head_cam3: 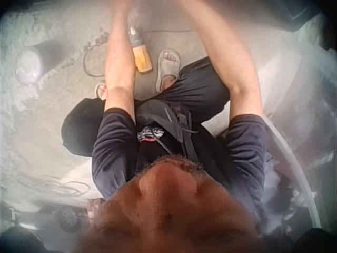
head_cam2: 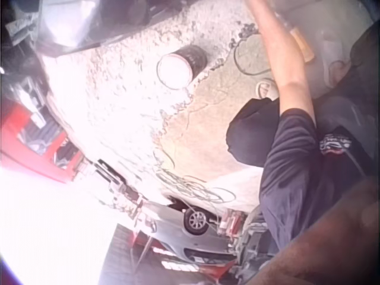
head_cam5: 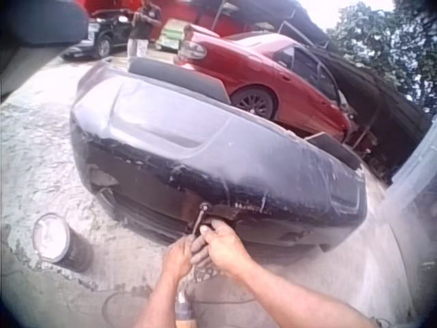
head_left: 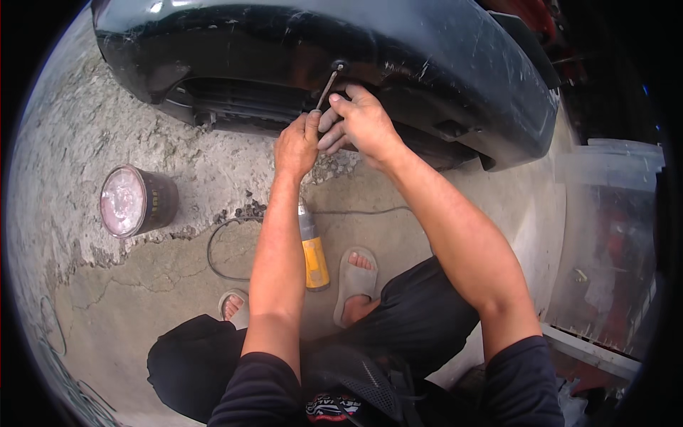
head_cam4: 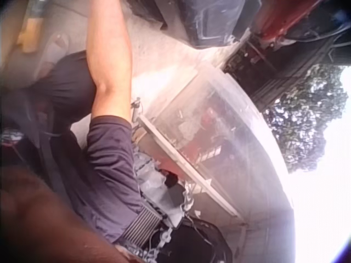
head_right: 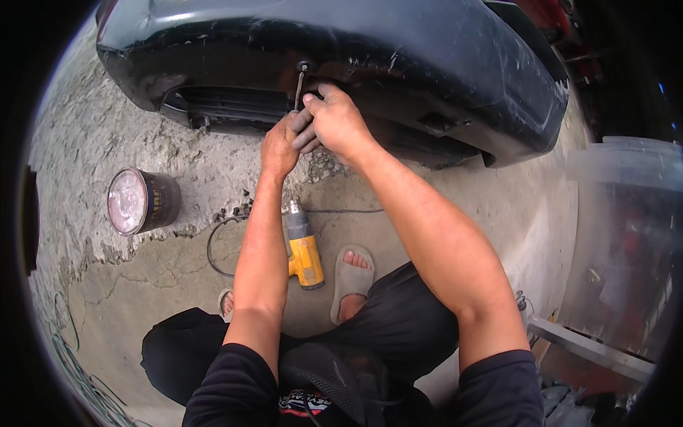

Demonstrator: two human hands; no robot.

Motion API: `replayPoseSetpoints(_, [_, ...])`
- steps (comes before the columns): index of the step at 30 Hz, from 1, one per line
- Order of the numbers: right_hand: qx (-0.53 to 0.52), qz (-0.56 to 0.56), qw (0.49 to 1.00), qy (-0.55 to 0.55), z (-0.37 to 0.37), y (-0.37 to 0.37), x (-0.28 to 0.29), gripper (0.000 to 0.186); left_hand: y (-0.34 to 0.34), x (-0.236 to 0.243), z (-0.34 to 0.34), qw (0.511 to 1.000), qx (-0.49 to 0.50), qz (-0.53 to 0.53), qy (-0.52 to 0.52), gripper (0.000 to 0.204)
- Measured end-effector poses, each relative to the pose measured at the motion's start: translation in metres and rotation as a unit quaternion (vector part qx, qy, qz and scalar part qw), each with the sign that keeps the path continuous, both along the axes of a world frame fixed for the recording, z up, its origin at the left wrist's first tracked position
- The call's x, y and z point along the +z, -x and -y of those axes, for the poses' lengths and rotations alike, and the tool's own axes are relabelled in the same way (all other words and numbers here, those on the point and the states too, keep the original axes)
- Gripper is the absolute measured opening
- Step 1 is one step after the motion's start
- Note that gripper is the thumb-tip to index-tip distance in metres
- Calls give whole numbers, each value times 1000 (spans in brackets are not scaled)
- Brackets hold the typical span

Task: Repairing a car bumper using a screwdriver and a heat gun to fix a damaged attachment point.

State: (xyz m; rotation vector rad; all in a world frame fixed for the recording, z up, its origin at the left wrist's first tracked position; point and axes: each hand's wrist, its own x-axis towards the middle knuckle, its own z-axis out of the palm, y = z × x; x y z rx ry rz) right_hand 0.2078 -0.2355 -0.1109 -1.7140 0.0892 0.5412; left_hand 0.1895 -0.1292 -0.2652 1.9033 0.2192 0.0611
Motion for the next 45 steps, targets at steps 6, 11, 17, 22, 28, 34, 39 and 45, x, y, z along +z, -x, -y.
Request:
replayPoseSetpoints(6, [27,-21,999,-19,6,-8,-3,29,8,9,20,998,-20,21,58,68])
replayPoseSetpoints(11, [40,-15,999,-29,8,-7,-2,30,7,19,15,997,-41,-7,72,28])
replayPoseSetpoints(17, [35,-15,999,-9,11,-7,0,33,3,14,16,996,-49,-23,74,36])
replayPoseSetpoints(22, [49,0,999,6,9,1,2,36,3,6,13,996,-49,-4,76,53])
replayPoseSetpoints(28, [44,-29,998,-27,14,-5,3,35,1,7,14,998,-48,1,35,44])
replayPoseSetpoints(34, [51,-14,998,-38,15,-5,-1,40,2,34,12,997,-69,-41,22,35])
replayPoseSetpoints(39, [49,33,998,15,7,6,3,52,-3,22,10,996,-63,-52,21,41])
replayPoseSetpoints(45, [37,55,996,56,17,6,8,62,-3,25,11,999,11,-45,-12,65])
